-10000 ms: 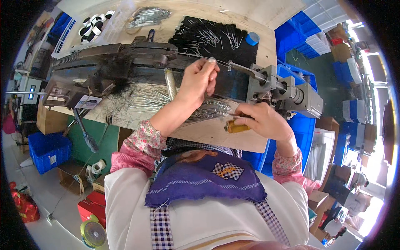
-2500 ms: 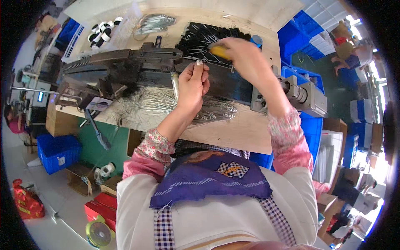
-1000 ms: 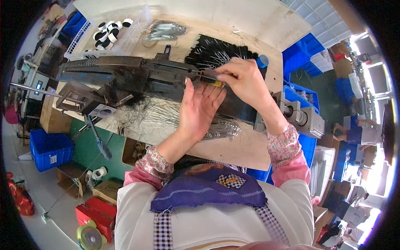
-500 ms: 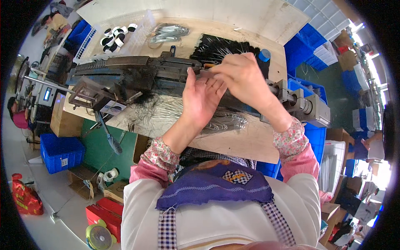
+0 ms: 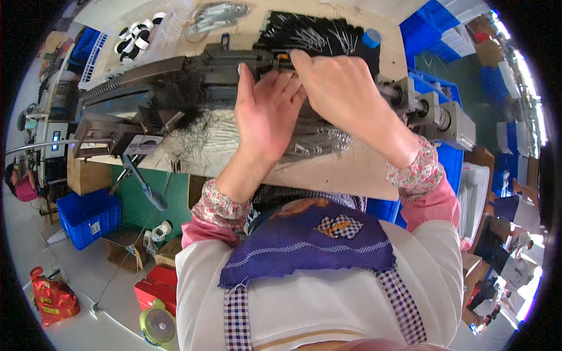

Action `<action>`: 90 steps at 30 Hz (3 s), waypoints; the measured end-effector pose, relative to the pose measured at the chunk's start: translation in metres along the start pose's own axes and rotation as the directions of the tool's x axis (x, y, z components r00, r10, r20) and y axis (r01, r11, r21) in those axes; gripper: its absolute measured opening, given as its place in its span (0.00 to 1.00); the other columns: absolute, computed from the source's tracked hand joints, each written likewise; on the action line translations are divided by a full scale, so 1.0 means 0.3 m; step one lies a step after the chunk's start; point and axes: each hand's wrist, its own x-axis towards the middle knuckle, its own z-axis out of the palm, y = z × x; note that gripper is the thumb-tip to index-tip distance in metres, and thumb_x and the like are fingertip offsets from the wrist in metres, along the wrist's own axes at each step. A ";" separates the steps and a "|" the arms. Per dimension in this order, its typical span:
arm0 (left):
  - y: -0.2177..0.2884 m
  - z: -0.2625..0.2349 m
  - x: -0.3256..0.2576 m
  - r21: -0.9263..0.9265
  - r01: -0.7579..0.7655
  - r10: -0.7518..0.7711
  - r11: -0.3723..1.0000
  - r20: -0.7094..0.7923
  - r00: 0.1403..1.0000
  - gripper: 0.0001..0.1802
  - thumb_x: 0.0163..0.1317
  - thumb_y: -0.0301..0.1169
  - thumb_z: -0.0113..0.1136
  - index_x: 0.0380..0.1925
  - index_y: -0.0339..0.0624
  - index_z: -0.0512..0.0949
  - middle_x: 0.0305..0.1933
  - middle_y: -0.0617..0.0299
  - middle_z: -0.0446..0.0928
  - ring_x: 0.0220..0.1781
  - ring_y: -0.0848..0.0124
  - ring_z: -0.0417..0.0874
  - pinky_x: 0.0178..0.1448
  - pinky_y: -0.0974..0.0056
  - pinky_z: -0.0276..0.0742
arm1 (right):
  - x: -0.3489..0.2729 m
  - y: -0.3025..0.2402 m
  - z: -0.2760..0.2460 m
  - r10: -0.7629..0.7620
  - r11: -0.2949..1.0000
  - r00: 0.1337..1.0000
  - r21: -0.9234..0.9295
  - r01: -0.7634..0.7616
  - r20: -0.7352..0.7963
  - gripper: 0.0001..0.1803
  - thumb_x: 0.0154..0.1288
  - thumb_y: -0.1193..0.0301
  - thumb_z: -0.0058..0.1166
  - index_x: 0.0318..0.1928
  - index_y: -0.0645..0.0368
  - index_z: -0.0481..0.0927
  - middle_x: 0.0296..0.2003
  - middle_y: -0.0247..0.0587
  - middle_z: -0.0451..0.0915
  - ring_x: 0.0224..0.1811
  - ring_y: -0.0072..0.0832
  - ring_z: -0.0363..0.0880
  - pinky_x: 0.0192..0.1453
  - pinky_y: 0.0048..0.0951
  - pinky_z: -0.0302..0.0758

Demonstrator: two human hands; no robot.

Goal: Assembling small metallic components into a mechanical fixture using tweezers in a workshop setting.

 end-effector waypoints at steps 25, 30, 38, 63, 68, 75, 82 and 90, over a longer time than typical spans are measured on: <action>0.129 -0.353 -0.332 0.829 -0.421 0.390 -0.367 0.548 0.740 0.34 0.63 0.33 0.55 0.67 0.34 0.58 0.68 0.42 0.62 0.71 0.49 0.61 0.71 0.48 0.55 | -0.453 0.025 0.207 -0.020 0.907 0.961 0.409 -0.099 0.277 0.09 0.58 0.73 0.47 0.40 0.56 0.75 0.34 0.40 0.77 0.39 0.38 0.81 0.39 0.37 0.78; 0.586 -0.790 -0.590 0.295 0.712 0.745 -0.638 0.472 0.472 0.44 0.59 0.44 0.58 0.72 0.48 0.49 0.71 0.45 0.59 0.70 0.50 0.62 0.68 0.34 0.55 | -0.446 0.021 0.255 -0.146 0.905 0.905 0.423 -0.040 0.399 0.09 0.58 0.70 0.51 0.40 0.54 0.75 0.36 0.39 0.77 0.39 0.39 0.80 0.39 0.37 0.78; 0.525 -0.720 -0.573 0.495 0.726 0.878 -0.478 0.264 0.399 0.40 0.59 0.42 0.60 0.68 0.40 0.56 0.51 0.41 0.77 0.50 0.46 0.79 0.50 0.51 0.75 | -0.518 0.057 0.140 0.102 0.730 0.936 0.613 -0.301 0.338 0.11 0.54 0.74 0.54 0.40 0.58 0.73 0.35 0.43 0.79 0.39 0.41 0.80 0.41 0.39 0.77; -0.015 -0.048 -0.244 0.855 -0.517 0.125 0.049 0.508 0.852 0.12 0.71 0.33 0.45 0.44 0.36 0.73 0.32 0.59 0.78 0.35 0.62 0.82 0.41 0.62 0.78 | -0.239 0.035 -0.273 0.125 0.920 0.945 0.391 0.004 -0.304 0.06 0.59 0.80 0.59 0.37 0.63 0.79 0.31 0.38 0.80 0.29 0.21 0.78 0.35 0.19 0.72; 0.086 -0.254 -0.188 0.743 -0.621 0.178 -0.249 0.666 0.725 0.12 0.72 0.33 0.43 0.39 0.37 0.73 0.24 0.66 0.69 0.24 0.73 0.70 0.31 0.67 0.71 | -0.257 0.213 -0.093 0.179 0.949 0.963 0.294 -0.116 -0.199 0.07 0.61 0.74 0.58 0.40 0.61 0.80 0.35 0.37 0.80 0.33 0.32 0.79 0.37 0.28 0.75; -0.096 -0.010 -0.195 0.598 0.004 -0.045 0.802 0.054 0.997 0.12 0.72 0.36 0.45 0.31 0.42 0.71 0.21 0.70 0.62 0.19 0.79 0.62 0.22 0.73 0.59 | -0.143 0.196 0.062 -0.003 0.985 0.996 0.170 0.017 -0.084 0.03 0.57 0.75 0.52 0.33 0.61 0.76 0.32 0.42 0.74 0.34 0.41 0.79 0.36 0.38 0.78; 0.276 -0.063 -0.226 -0.435 0.178 -0.027 0.883 0.330 0.944 0.14 0.73 0.36 0.41 0.43 0.39 0.73 0.25 0.69 0.63 0.10 0.85 0.53 0.09 0.77 0.50 | -0.173 0.151 -0.012 0.066 0.946 0.991 0.308 -0.100 0.119 0.08 0.53 0.77 0.56 0.34 0.61 0.73 0.34 0.45 0.71 0.38 0.46 0.75 0.41 0.40 0.74; 0.049 -0.004 -0.150 0.910 -0.390 -0.179 -0.139 0.364 0.914 0.09 0.60 0.31 0.59 0.29 0.36 0.82 0.24 0.49 0.78 0.27 0.62 0.82 0.30 0.63 0.72 | 0.078 0.260 0.142 0.156 0.987 0.983 -0.040 -0.153 0.098 0.05 0.58 0.73 0.54 0.34 0.61 0.77 0.36 0.44 0.79 0.43 0.43 0.78 0.45 0.40 0.76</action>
